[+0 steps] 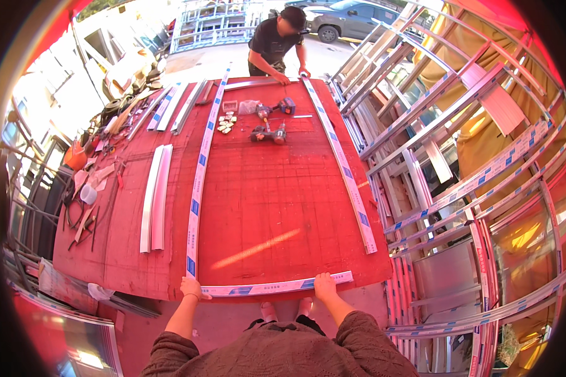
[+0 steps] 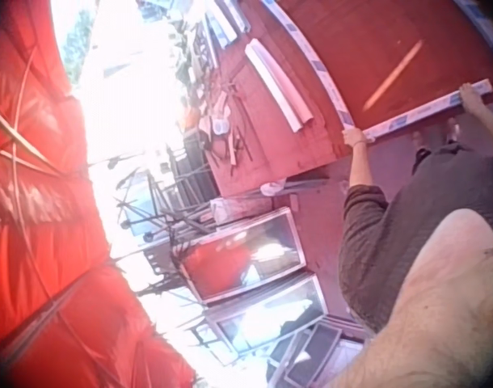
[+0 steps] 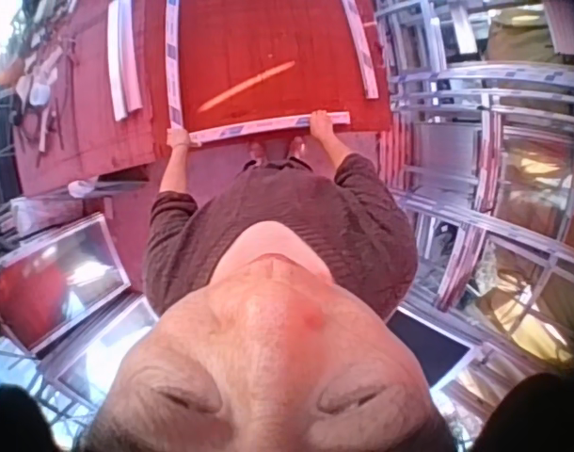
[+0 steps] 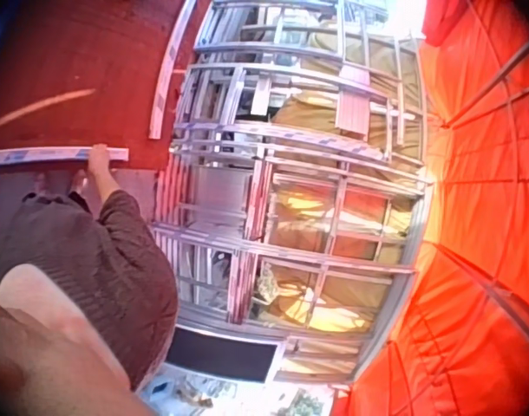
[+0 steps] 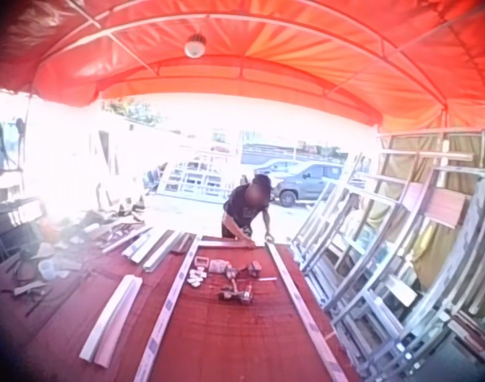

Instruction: The person positions and aligns long aluminum window frame profiles on a red workbench, repeatedly adjusting their placement to form a rectangular frame. A coworker is visible across the bench handling tools and small parts. The person lifts and repositions the profiles multiple times, checking alignment by hand.

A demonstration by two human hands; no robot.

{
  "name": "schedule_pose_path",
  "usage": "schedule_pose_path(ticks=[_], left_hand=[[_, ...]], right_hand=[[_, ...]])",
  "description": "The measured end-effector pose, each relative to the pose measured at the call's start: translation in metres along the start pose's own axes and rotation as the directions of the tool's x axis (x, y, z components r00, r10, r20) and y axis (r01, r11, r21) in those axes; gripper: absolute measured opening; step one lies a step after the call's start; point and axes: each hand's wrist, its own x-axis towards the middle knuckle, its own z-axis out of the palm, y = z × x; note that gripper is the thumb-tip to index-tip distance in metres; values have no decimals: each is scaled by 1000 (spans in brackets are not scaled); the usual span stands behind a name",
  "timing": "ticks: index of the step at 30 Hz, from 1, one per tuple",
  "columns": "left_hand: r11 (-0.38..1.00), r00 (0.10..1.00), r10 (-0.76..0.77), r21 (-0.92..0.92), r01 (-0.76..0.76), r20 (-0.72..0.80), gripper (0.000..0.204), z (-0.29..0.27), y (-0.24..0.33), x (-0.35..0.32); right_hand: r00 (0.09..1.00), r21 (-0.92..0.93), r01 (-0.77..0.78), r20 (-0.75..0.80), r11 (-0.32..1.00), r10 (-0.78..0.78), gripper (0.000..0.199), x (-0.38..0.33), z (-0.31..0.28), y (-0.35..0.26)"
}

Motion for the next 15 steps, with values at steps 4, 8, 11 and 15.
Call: schedule_pose_path(ticks=[4, 8, 11, 15], left_hand=[[1000, 1000, -9, -5, 9, -10, 152, -4, 2, -4], [1000, 1000, 3, 26, -3, 21, 147, -8, 3, -7], [999, 999, 8, 33, -10, 40, 147, -8, 3, -6], [1000, 999, -10, 17, 11, -45, 148, -2, 3, -6]], right_hand=[[998, -34, -31, 45, 999, 32, 21, 2, 1, -5], [992, -61, -27, 123, 998, 35, 25, 3, -1, -5], [991, -76, -8, 134, 997, 18, 27, 4, -1, -3], [990, -110, -17, 140, 994, 33, 31, 4, 0, -2]])
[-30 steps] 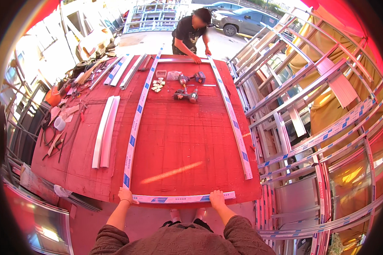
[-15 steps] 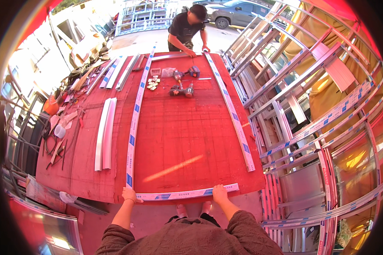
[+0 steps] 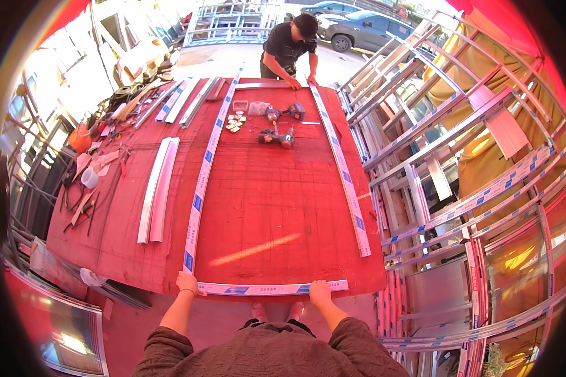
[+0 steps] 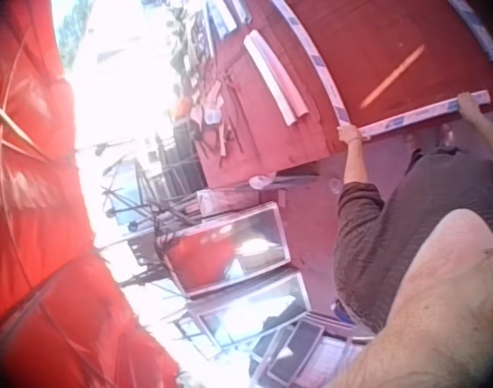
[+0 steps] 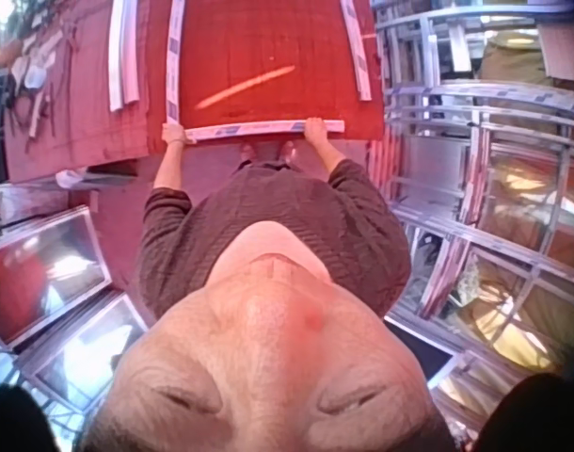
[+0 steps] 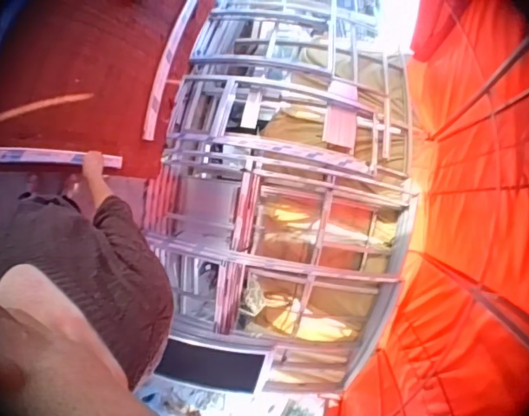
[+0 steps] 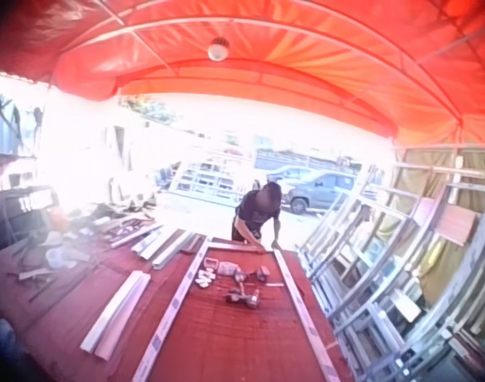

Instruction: The person positions and aligns long aluminum window frame profiles on a red workbench, repeatedly adjusting their placement to form a rectangular frame. A coworker is visible across the bench handling tools and small parts. The person lifts and repositions the profiles multiple times, checking alignment by hand.

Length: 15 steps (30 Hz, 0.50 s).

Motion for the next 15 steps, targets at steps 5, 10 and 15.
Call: schedule_pose_path(ticks=[5, 10, 15], left_hand=[[999, 998, -21, -37, 23, 53, 151, 3, 0, 4], [999, 997, -13, -46, 16, 69, 153, 4, 0, 6], [999, 998, -7, -36, 10, 64, 154, 7, 2, 7]], right_hand=[[1000, 9, 26, 1, 1000, -26, 26, -2, -4, -1], [1000, 19, 11, 10, 1000, -11, 23, -2, -12, -4], [1000, -11, 4, 31, 1000, -4, 23, -3, -16, -6]])
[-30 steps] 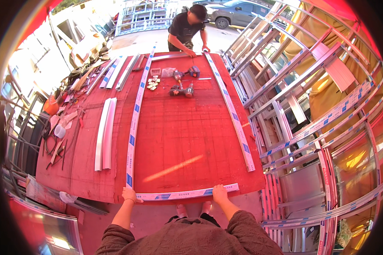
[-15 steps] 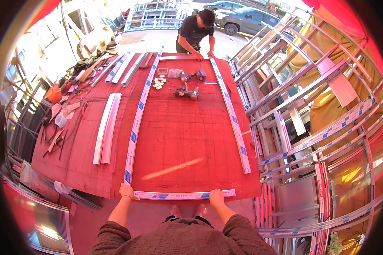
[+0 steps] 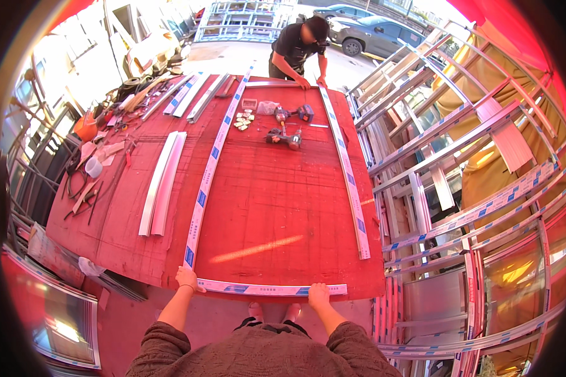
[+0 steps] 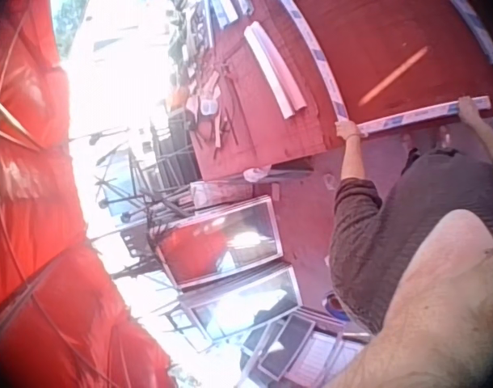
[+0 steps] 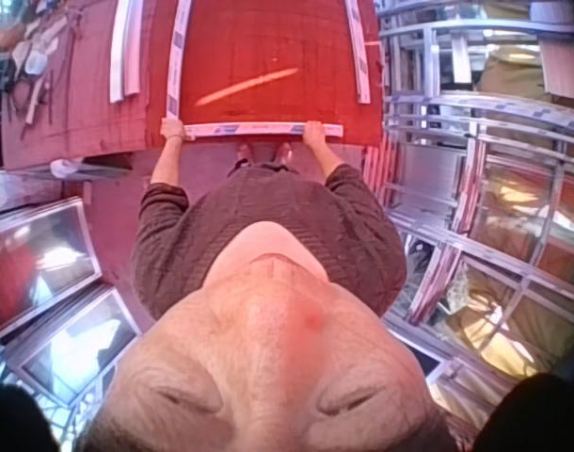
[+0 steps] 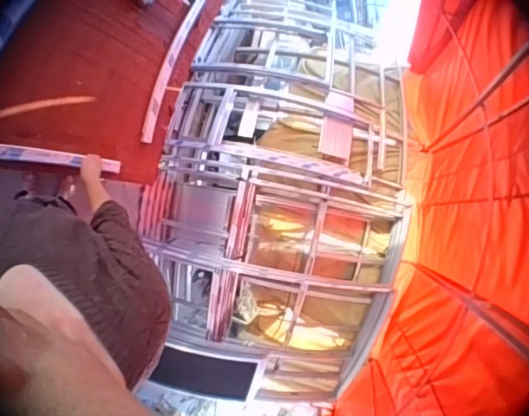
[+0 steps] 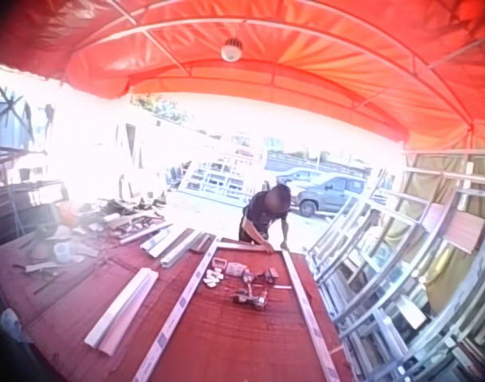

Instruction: The person positions and aligns long aluminum window frame profiles on a red workbench, repeatedly adjusting their placement to form a rectangular frame. A coworker is visible across the bench handling tools and small parts. The person lifts and repositions the profiles multiple times, checking alignment by hand.

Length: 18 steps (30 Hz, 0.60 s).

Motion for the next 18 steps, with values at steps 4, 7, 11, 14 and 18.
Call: schedule_pose_path(ticks=[4, 7, 11, 14, 18], left_hand=[[1000, 1000, -4, 12, 4, -8, 153, 2, 1, 0], [1000, 1000, -1, 20, 0, 10, 152, 3, 1, 3], [999, 1000, 16, 50, -17, 21, 152, 2, 1, 3], [999, 1000, 16, 48, -16, 0, 153, -3, 2, -2], [997, 1000, -17, 77, 17, 2, 146, -8, 3, -6]], right_hand=[[1000, 18, -11, 6, 1000, 11, 24, 0, 0, -1], [1000, 8, -20, 21, 1000, 20, 26, 0, 0, -1], [999, 17, -29, 29, 999, 28, 26, 1, 5, 0], [999, 20, -41, 13, 999, 41, 31, 3, 12, 1], [997, -5, -56, 43, 998, 56, 35, 6, 21, 3]])
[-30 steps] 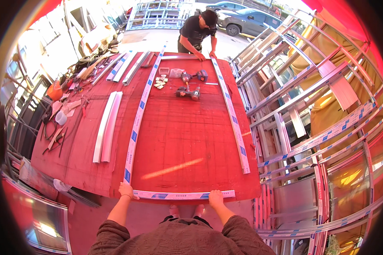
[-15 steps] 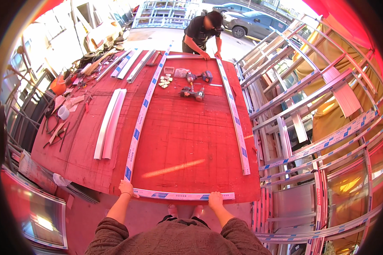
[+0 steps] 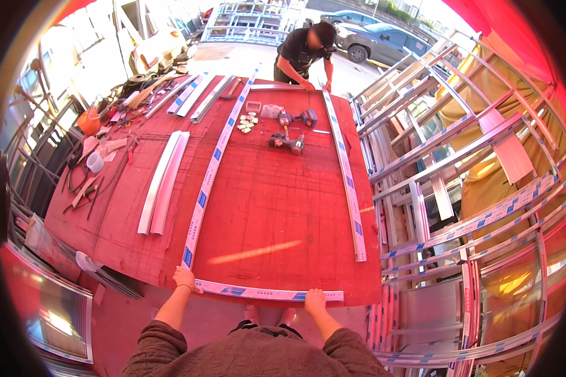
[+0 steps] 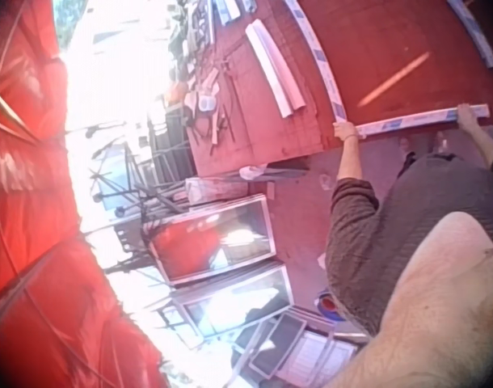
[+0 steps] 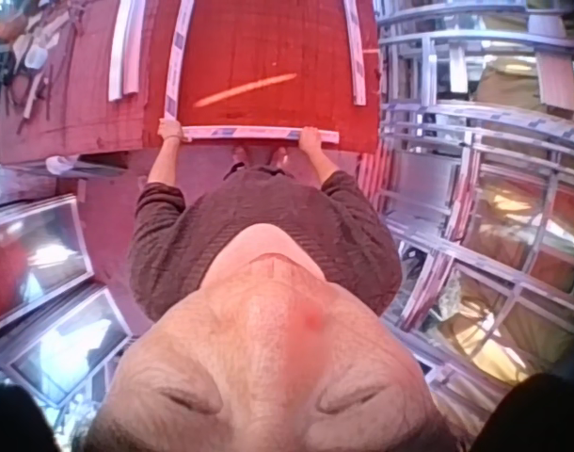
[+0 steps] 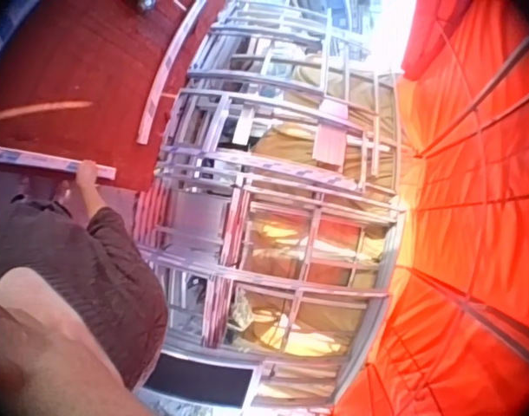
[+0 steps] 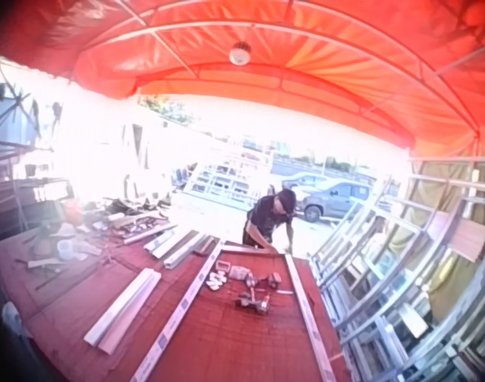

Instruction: The person positions and aligns long aluminum window frame profiles on a red workbench, repeatedly adjusting their placement to form a rectangular frame. A coworker is visible across the bench handling tools and small parts. The person lifts and repositions the profiles multiple times, checking alignment by hand.

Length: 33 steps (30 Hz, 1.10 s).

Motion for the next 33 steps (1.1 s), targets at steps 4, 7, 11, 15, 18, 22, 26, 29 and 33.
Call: schedule_pose_path(ticks=[4, 7, 11, 15, 18, 22, 26, 29, 33], left_hand=[[999, 1000, -26, -39, 26, 11, 153, 2, 0, 4], [999, 1000, -29, -37, 28, -3, 151, 7, 1, 6], [1000, 1000, -5, 0, 5, -26, 146, 10, 2, 7], [999, 998, -36, -32, 35, -43, 143, 8, 2, 7], [999, 999, -28, -27, 28, -17, 140, 6, 2, 5], [996, 999, -47, -75, 47, 10, 150, 7, 3, 8], [999, 999, -30, -43, 31, 33, 154, 8, 2, 10], [998, 998, 57, 17, -57, -2, 154, 8, 0, 6], [999, 999, 30, -25, -29, 29, 147, 4, -3, 5]], right_hand=[[1000, 6, 11, 0, 1000, -11, 37, 0, 2, 1], [1000, 10, 7, 6, 1000, -7, 39, 0, 0, 0], [1000, 10, 8, 19, 1000, -8, 40, -2, -7, -1], [999, -6, 44, -25, 999, -44, 26, -5, -12, -2], [999, -5, 43, -28, 999, -43, 26, -5, -12, -3], [998, -48, 60, -23, 997, -61, 26, -3, -12, -2], [995, -109, 99, -20, 989, -101, 25, -2, -12, -1], [989, -143, 141, -16, 980, -144, 22, 0, -13, 1], [982, -187, 184, -4, 965, -188, 17, 4, -16, 5]])
